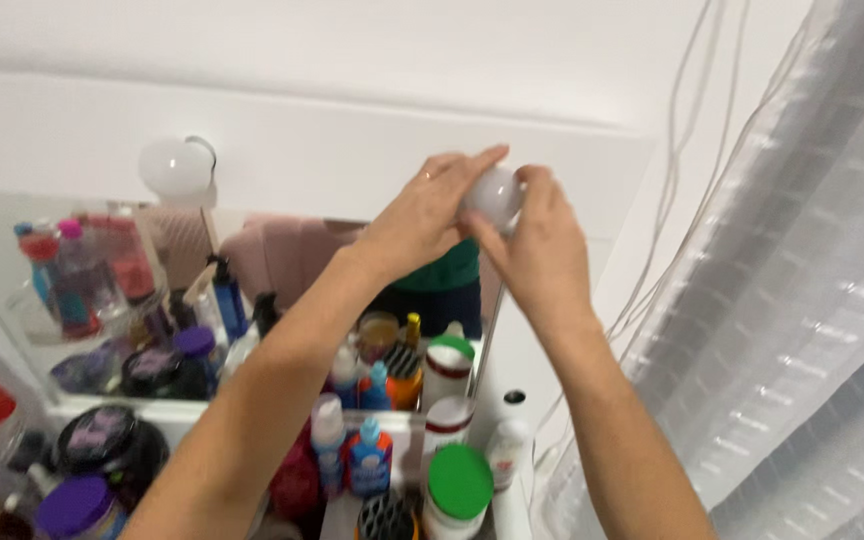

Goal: The person installs light bulbs into the sockets of a vanity mirror. They pick up bulbs from the counter, screw them into the fixtures, and adjust them to ensure they are seated correctly.

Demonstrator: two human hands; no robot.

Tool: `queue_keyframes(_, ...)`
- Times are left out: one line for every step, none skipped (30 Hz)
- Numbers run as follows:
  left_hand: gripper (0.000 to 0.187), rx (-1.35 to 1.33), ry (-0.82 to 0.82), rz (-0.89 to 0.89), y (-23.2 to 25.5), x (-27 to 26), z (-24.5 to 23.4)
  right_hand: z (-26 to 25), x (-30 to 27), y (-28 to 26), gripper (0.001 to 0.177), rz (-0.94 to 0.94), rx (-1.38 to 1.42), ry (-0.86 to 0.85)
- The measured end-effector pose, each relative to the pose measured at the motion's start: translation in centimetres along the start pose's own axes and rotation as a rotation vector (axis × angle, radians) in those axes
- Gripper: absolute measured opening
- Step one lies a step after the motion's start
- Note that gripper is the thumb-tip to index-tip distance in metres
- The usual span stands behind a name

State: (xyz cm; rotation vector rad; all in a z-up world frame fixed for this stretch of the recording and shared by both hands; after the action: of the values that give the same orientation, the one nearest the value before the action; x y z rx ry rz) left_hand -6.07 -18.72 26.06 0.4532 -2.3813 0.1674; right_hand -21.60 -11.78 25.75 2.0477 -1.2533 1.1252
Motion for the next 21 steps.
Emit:
queue_keyframes(0.085, 0.008, 0.038, 0.040, -0.3, 0.2, 0.0, 0.1, 0.5, 0.1, 0.064, 0.046, -0.020, -0.049)
queue_keyframes(0.084, 0.016, 0.075, 0.081, -0.4, 0.2, 0.0, 0.2, 0.8, 0.0, 0.062, 0.093, -0.039, -0.099)
queue_keyframes(0.083, 0.024, 0.113, 0.120, -0.5, 0.2, 0.0, 0.3, 1.1, -0.1, 0.060, 0.139, -0.057, -0.148)
queue_keyframes(0.080, 0.024, 0.116, 0.105, -0.6, 0.3, 0.2, 0.1, 1.2, -0.4, 0.059, 0.133, -0.074, -0.163)
queue_keyframes(0.077, 0.024, 0.120, 0.089, -0.7, 0.4, 0.4, -0.1, 1.1, -0.7, 0.058, 0.125, -0.090, -0.177)
queue_keyframes(0.074, 0.025, 0.124, 0.072, -0.9, 0.7, 0.5, -0.3, 1.4, -0.8, 0.057, 0.117, -0.106, -0.192)
queue_keyframes(0.074, 0.026, 0.131, 0.052, -1.1, 0.7, 0.8, -0.3, 1.7, -0.9, 0.055, 0.138, -0.116, -0.239)
queue_keyframes(0.073, 0.027, 0.139, 0.032, -1.2, 0.9, 1.1, -0.4, 2.0, -1.0, 0.053, 0.158, -0.125, -0.286)
queue_keyframes(0.073, 0.024, 0.140, 0.007, -1.3, 0.9, 1.6, -0.3, 2.0, -1.0, 0.051, 0.183, -0.130, -0.340)
queue_keyframes(0.074, 0.025, 0.145, -0.023, -1.5, 0.9, 1.9, -0.5, 2.0, -1.1, 0.053, 0.134, -0.160, -0.318)
queue_keyframes(0.076, 0.023, 0.149, -0.054, -1.5, 1.0, 2.2, -0.6, 1.9, -1.2, 0.055, 0.086, -0.190, -0.299)
queue_keyframes(0.078, 0.021, 0.153, -0.085, -1.6, 1.0, 2.4, -0.7, 1.8, -1.3, 0.058, 0.038, -0.220, -0.279)
queue_keyframes(0.085, 0.014, 0.180, -0.037, -1.5, 0.9, 2.3, -1.0, 1.7, -1.3, 0.058, -0.037, -0.278, -0.239)
queue_keyframes(0.091, 0.006, 0.207, 0.012, -1.4, 0.8, 2.2, -1.3, 1.5, -1.3, 0.059, -0.113, -0.336, -0.199)
queue_keyframes(0.098, -0.002, 0.233, 0.061, -1.2, 0.6, 2.0, -1.5, 1.2, -1.3, 0.062, -0.187, -0.393, -0.158)
queue_keyframes(0.102, -0.014, 0.197, 0.041, -1.3, 0.6, 1.8, -1.7, 1.2, -1.2, 0.062, -0.221, -0.423, -0.146)
queue_keyframes(0.107, -0.026, 0.163, 0.018, -1.6, 0.6, 1.5, -1.8, 1.3, -1.2, 0.062, -0.258, -0.450, -0.137)
queue_keyframes(0.111, -0.039, 0.128, -0.005, -1.8, 0.6, 1.3, -1.7, 1.4, -1.2, 0.062, -0.294, -0.476, -0.127)
queue_keyframes(0.112, -0.081, 0.113, -0.014, -2.0, 0.7, 1.3, -1.5, 1.6, -1.0, 0.065, -0.173, -0.411, -0.188)
queue_keyframes(0.113, -0.124, 0.099, -0.023, -2.2, 0.8, 1.2, -1.1, 1.7, -1.0, 0.073, -0.052, -0.344, -0.248)
queue_keyframes(0.114, -0.164, 0.087, -0.027, -2.5, 1.1, 1.2, -0.8, 2.1, -0.9, 0.085, 0.068, -0.279, -0.302)
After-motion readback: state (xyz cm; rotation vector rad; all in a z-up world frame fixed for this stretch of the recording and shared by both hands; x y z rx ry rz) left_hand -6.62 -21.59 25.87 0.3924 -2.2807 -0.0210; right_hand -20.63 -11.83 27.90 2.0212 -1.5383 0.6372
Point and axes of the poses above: each hand's wrist, its own x-axis towards the middle knuckle, its own z-axis out of the palm, y = z × x, the point moved 2 cm from there along x, towards the middle knuckle, and after that the axes turned 15 degrees about -y, right-handed, at the moved point
